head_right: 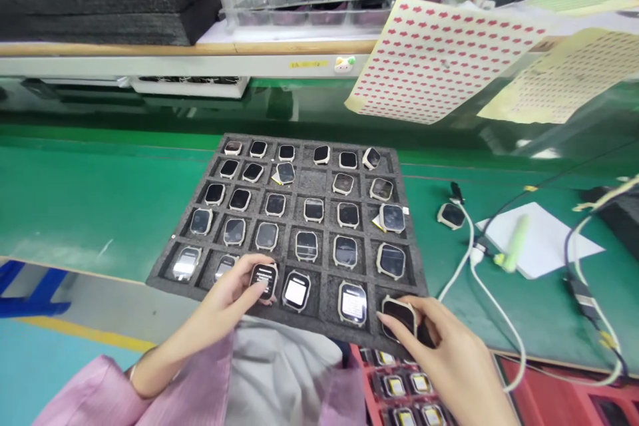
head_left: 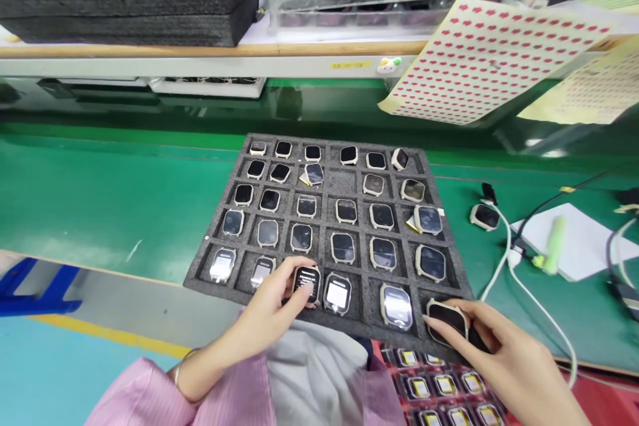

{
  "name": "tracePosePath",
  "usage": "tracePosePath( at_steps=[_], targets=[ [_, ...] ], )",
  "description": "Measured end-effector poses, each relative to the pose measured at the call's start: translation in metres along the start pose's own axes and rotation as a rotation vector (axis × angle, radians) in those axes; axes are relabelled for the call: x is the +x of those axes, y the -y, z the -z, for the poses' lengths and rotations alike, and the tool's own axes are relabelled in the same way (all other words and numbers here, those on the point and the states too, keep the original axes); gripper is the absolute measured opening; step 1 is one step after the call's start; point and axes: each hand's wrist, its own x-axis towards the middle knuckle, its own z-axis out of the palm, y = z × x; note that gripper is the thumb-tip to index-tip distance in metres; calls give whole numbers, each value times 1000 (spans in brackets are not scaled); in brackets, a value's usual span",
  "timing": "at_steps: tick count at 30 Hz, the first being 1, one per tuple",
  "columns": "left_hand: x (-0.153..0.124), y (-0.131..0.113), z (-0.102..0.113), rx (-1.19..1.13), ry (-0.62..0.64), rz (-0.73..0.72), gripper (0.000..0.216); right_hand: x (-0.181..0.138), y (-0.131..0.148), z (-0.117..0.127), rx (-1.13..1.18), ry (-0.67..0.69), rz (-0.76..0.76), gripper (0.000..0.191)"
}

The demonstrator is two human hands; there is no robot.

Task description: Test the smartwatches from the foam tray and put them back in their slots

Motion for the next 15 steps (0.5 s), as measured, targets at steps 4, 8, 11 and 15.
tracePosePath(
  at_steps=[4, 8, 11, 15],
  targets=[
    [2, 0, -4, -159, -4, 15, 27, -1, 3, 0, 12, 10, -8, 52],
    [4, -1, -6, -172, -27, 11, 23, -2, -2, -2, 71, 11, -17, 45],
    [4, -2, -4, -128, -19, 6, 29, -4, 2, 0, 182, -57, -18, 39],
    [2, -3, 0, 175, -17, -89, 45, -10, 36, 9, 574, -190, -50, 23]
  ],
)
